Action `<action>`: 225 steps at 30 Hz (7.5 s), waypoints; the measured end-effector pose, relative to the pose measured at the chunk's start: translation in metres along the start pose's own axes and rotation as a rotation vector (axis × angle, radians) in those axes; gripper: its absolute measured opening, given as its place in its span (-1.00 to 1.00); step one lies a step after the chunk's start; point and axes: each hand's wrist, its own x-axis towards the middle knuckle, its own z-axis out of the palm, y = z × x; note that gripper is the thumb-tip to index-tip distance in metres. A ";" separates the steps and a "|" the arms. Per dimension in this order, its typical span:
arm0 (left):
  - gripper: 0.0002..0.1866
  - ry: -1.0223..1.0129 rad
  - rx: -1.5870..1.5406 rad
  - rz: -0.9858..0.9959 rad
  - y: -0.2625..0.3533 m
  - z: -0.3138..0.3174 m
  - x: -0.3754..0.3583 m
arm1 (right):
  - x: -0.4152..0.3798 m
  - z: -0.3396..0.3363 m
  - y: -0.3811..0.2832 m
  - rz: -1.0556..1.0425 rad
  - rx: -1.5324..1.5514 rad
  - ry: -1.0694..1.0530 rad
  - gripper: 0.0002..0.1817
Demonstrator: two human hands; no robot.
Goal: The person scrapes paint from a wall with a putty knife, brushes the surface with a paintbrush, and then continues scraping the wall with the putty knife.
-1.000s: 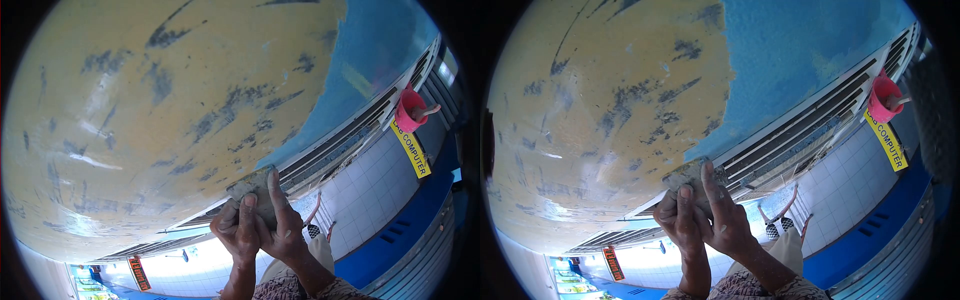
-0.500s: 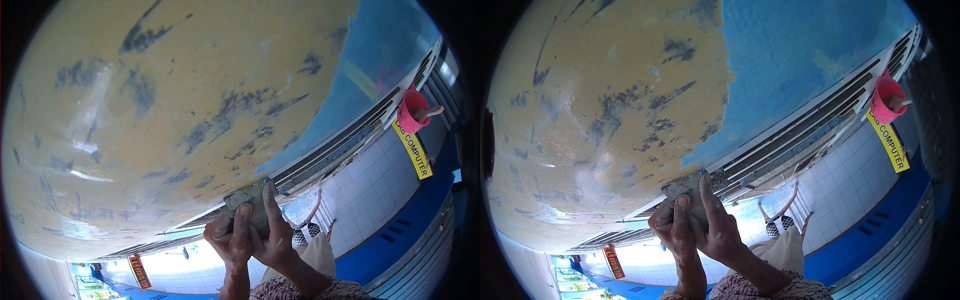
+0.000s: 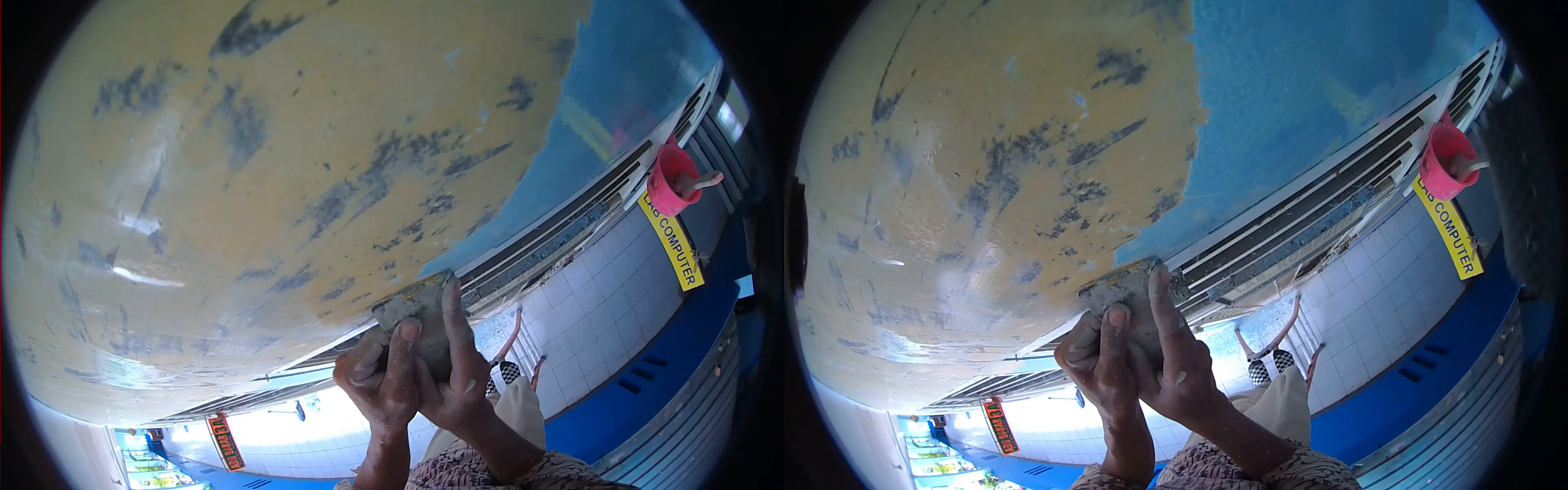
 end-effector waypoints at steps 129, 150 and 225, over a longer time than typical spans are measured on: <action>-0.66 -0.021 -0.112 0.138 0.034 0.058 0.011 | 0.033 -0.050 -0.010 -0.022 -0.076 0.017 -0.07; -0.60 -0.026 -0.141 0.107 0.071 0.070 0.024 | 0.060 -0.063 -0.024 -0.076 -0.066 0.089 -0.18; -0.65 -0.044 -0.341 0.271 0.163 0.101 0.062 | 0.137 -0.108 -0.107 -0.156 -0.410 0.146 -0.17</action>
